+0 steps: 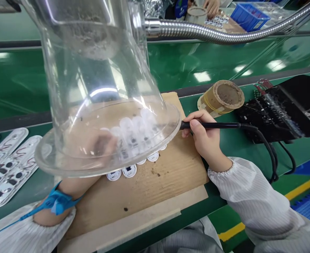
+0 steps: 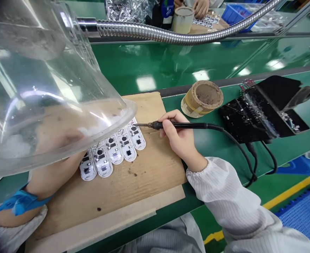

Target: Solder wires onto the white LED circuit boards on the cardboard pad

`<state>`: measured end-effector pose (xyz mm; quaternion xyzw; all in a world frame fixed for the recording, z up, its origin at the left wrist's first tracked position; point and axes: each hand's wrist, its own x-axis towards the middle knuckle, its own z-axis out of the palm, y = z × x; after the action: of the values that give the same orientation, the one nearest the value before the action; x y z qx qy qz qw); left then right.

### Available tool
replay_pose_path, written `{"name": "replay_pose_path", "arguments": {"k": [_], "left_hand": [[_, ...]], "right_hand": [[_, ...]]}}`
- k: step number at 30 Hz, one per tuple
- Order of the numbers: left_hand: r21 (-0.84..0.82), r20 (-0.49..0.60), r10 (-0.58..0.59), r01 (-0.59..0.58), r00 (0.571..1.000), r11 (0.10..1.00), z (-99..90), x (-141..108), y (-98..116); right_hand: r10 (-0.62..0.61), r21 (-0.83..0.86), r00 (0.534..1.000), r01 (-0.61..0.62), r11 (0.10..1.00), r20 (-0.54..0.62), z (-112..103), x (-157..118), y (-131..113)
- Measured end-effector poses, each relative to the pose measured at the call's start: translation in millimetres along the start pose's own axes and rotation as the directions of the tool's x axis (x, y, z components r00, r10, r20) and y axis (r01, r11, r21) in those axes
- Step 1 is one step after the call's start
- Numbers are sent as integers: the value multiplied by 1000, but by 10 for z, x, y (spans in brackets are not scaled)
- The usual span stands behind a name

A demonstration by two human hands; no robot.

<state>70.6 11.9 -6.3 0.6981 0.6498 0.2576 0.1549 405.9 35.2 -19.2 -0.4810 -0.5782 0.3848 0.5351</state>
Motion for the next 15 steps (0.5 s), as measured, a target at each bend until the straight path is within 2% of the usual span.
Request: {"name": "replay_pose_path", "arguments": {"k": [4,9,15], "left_hand": [[-41,32,58,-57,998,998,-3,20,17],[41,76,97,-100,992,994,-36,40,96],[-12,-9,29,-29,1000,999,-58,23,111]], "right_hand": [[-36,-38,999,36,999,7,0,-7,-32],[-95,-68,995,96,993,23,7,-2,-63],[-118,76,991,122,990,-57,14,21,-32]]}}
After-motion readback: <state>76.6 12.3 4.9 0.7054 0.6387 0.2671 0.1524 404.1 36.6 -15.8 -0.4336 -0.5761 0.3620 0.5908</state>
